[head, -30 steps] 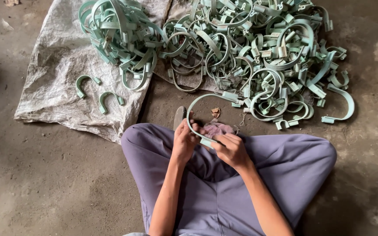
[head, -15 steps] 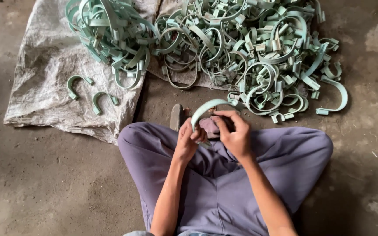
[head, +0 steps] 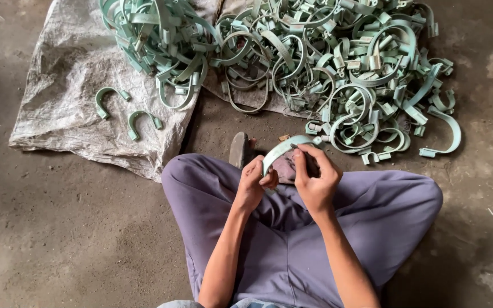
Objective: The person sits on the floor and uses a small abrasive block to smooth the edges of light green metal U-shaped parts. They pick up each part from a large pile, rub the edges against the block, and place the finished part on a cloth beside them.
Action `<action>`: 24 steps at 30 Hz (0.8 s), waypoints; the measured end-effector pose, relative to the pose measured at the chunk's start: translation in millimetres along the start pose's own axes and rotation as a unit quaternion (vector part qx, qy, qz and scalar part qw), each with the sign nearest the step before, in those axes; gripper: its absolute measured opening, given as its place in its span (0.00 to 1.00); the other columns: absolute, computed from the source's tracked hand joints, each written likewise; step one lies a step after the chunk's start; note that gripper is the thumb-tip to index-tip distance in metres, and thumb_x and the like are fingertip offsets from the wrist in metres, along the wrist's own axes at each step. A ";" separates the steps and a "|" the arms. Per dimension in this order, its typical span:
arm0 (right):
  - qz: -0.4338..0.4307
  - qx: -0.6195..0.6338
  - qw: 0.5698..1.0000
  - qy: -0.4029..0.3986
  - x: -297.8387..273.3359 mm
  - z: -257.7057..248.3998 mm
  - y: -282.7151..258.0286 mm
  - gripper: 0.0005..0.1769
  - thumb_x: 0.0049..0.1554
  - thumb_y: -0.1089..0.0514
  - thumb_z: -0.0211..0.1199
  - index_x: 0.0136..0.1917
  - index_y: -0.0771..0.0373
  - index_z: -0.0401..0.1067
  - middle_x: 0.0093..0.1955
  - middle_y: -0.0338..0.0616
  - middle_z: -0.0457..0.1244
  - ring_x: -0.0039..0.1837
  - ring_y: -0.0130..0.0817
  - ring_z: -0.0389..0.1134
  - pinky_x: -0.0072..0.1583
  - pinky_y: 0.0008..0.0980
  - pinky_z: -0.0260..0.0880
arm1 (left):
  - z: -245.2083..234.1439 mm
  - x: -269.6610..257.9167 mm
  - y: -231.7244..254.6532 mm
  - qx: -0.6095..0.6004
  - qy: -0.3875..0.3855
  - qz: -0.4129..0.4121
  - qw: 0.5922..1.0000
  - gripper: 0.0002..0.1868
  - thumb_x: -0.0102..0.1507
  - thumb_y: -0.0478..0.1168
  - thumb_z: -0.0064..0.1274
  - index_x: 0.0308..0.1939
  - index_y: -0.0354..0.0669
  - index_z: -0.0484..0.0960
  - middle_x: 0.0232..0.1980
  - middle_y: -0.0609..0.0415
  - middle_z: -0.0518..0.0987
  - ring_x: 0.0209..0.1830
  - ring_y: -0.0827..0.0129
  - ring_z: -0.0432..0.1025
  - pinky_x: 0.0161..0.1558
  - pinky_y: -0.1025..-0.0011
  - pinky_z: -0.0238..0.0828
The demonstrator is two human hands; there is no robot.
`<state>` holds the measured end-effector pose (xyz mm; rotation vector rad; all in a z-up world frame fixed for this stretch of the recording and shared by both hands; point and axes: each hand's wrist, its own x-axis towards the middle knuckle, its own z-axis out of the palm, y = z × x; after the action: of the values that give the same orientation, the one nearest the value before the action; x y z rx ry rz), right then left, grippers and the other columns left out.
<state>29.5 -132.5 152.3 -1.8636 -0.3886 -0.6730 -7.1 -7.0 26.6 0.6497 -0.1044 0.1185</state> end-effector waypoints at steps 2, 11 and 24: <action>0.001 0.001 0.999 -0.037 3.9 1.1 -0.1 0.06 0.57 0.73 0.67 0.47 0.69 0.80 0.37 0.52 0.71 0.42 0.43 0.75 0.42 0.34 0.74 | 7.4 -3.4 7.4 0.038 0.028 0.004 0.999 0.18 0.75 0.46 0.38 0.38 0.35 0.70 0.19 0.62 0.56 0.16 0.76 0.52 0.24 0.72 0.55; -0.014 0.023 0.990 -0.141 4.0 8.9 4.1 0.05 0.57 0.68 0.69 0.46 0.60 0.81 0.37 0.42 0.71 0.41 0.42 0.74 0.45 0.34 0.74 | -2.5 -7.6 10.2 0.246 0.122 0.028 0.961 0.17 0.75 0.42 0.42 0.32 0.40 0.70 0.19 0.58 0.63 0.19 0.77 0.55 0.24 0.77 0.54; -0.024 0.028 0.992 -0.122 0.3 7.6 37.2 0.02 0.56 0.69 0.69 0.44 0.66 0.79 0.36 0.50 0.70 0.41 0.46 0.74 0.42 0.34 0.73 | 14.1 -5.0 17.2 0.099 0.123 -0.026 0.987 0.19 0.76 0.44 0.38 0.31 0.41 0.67 0.18 0.61 0.54 0.15 0.78 0.46 0.19 0.77 0.48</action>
<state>52.4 -139.6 122.9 -1.8931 -0.6053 -0.4619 -15.4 -2.4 47.3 0.8299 0.1649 0.1590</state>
